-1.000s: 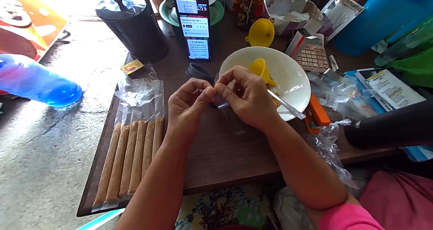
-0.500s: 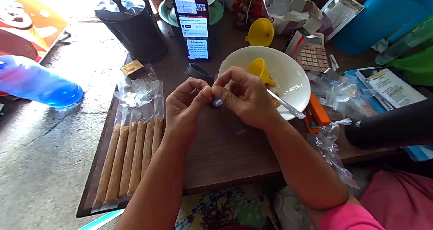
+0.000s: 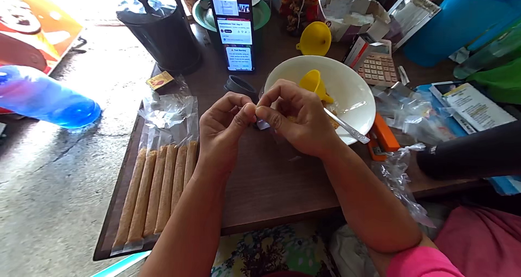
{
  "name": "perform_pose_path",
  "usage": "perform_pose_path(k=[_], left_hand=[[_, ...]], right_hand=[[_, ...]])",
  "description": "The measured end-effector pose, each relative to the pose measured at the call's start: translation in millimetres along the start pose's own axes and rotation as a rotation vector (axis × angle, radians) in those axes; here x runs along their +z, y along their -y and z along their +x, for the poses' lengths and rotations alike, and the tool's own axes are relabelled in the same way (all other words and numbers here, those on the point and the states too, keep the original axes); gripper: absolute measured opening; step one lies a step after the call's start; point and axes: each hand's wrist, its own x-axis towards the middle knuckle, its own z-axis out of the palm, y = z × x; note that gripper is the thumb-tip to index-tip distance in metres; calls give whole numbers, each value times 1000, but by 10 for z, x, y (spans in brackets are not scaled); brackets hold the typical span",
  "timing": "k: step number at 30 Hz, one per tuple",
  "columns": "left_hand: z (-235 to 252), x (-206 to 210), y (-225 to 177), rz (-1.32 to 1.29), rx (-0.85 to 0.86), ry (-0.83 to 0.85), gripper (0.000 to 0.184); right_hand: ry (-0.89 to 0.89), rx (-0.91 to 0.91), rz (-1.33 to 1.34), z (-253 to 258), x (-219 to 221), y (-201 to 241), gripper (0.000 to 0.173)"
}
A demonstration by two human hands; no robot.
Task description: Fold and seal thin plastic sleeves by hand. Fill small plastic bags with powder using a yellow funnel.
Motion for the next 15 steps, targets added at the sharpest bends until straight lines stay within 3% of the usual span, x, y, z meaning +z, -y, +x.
perform_pose_path(k=[5, 9, 15], left_hand=[[2, 16, 1, -6, -3, -5, 6], [2, 3, -7, 0, 9, 3, 7], [3, 8, -8, -3, 2, 5, 5]], right_hand=[[-71, 62, -208, -28, 18, 35, 9], [-6, 21, -3, -14, 3, 31, 9], [-46, 53, -142, -19, 10, 42, 9]])
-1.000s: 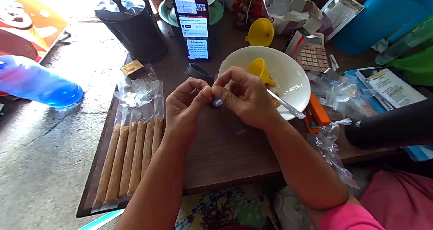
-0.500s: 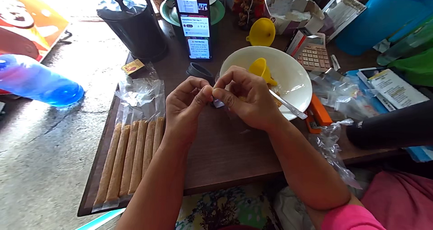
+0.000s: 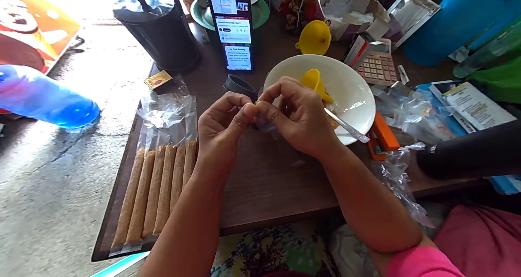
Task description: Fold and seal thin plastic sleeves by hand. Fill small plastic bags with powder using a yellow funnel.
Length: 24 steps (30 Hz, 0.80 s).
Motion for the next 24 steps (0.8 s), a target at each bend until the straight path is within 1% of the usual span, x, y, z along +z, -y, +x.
perform_pose_path(k=[2, 3, 7, 11, 15, 19, 22, 24], left_hand=[[-2, -7, -3, -5, 10, 2, 6], [-3, -8, -2, -4, 13, 1, 6], [-2, -1, -3, 0, -9, -6, 6], [-2, -7, -4, 2, 1, 0, 6], [-3, -7, 10, 17, -15, -10, 7], [-7, -2, -2, 16, -34, -17, 7], [-3, 8, 4, 9, -41, -21, 8], [-4, 2, 2, 6, -28, -16, 7]], right_hand=[[61, -53, 132, 8, -14, -12, 9], [68, -80, 155, 18, -8, -34, 10], [-19, -30, -7, 23, 22, -50, 12], [70, -49, 164, 30, -8, -57, 9], [30, 52, 13, 21, 2, -49, 9], [74, 7, 159, 26, -12, -49, 9], [19, 25, 48, 20, 7, -37, 10], [27, 15, 65, 25, 6, -36, 10]])
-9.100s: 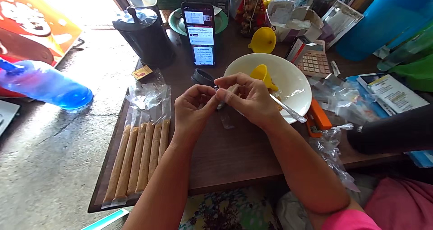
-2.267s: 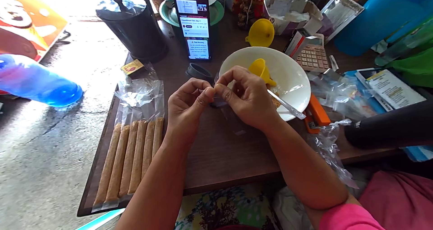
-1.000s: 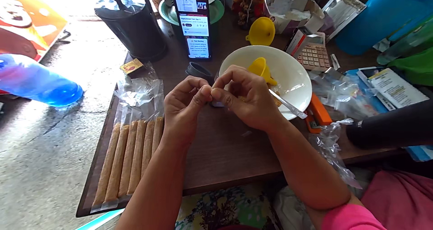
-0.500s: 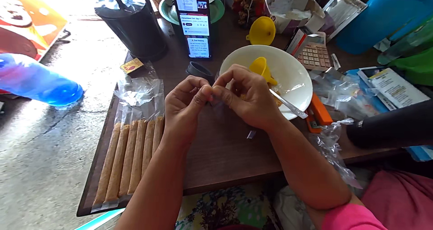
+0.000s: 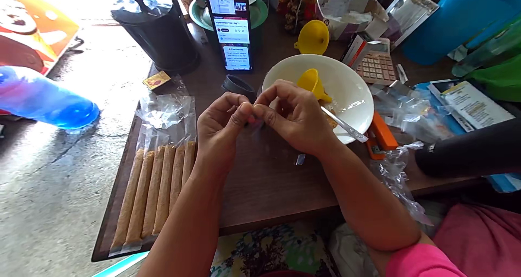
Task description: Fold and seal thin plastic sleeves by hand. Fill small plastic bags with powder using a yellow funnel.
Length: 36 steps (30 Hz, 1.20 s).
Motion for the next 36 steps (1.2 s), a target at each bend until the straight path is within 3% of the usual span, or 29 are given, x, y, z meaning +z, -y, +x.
perform_pose_path(k=[6, 12, 24, 33, 36], left_hand=[[-2, 12, 0, 8, -29, -12, 7], [1, 17, 13, -12, -30, -38, 7], [6, 10, 20, -46, -30, -52, 9], [-1, -11, 14, -88, -74, -77, 22], [-5, 4, 5, -51, -92, -81, 11]], right_hand=[[-43, 53, -123, -36, 7, 38, 8], [30, 101, 171, 11, -1, -28, 13], [-43, 94, 157, 20, -23, -37, 9], [-6, 78, 115, 16, -13, -32, 8], [2, 86, 102, 17, -12, -33, 8]])
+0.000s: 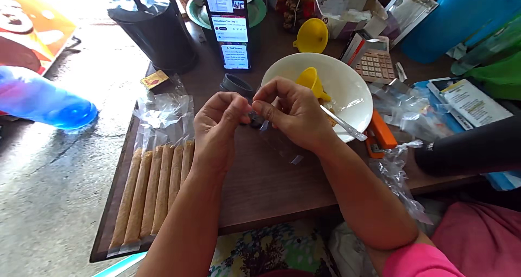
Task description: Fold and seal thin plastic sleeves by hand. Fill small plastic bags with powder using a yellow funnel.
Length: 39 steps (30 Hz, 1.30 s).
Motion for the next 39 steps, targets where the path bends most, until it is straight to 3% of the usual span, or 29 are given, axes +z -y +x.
perform_pose_path(k=[2, 9, 14, 20, 28, 34, 39], left_hand=[[0, 6, 4, 24, -1, -22, 3], [-6, 7, -6, 30, -7, -47, 8], [-6, 12, -14, 60, -24, -92, 11], [-10, 27, -6, 81, -40, -127, 8], [-13, 37, -12, 71, -50, -62, 8], [-11, 13, -19, 48, -83, -55, 32], [-19, 33, -29, 41, -89, -85, 27]], right_hand=[[-5, -3, 3, 2, 0, -7, 8], [-9, 11, -19, 1, 5, -15, 8], [-121, -67, -168, -14, 21, -4, 13], [-13, 16, 135, 3, 31, -6, 10], [-28, 53, 98, 4, 41, -16, 11], [-37, 58, 101, 6, 29, -28, 10], [-37, 73, 96, 1, 33, -15, 10]])
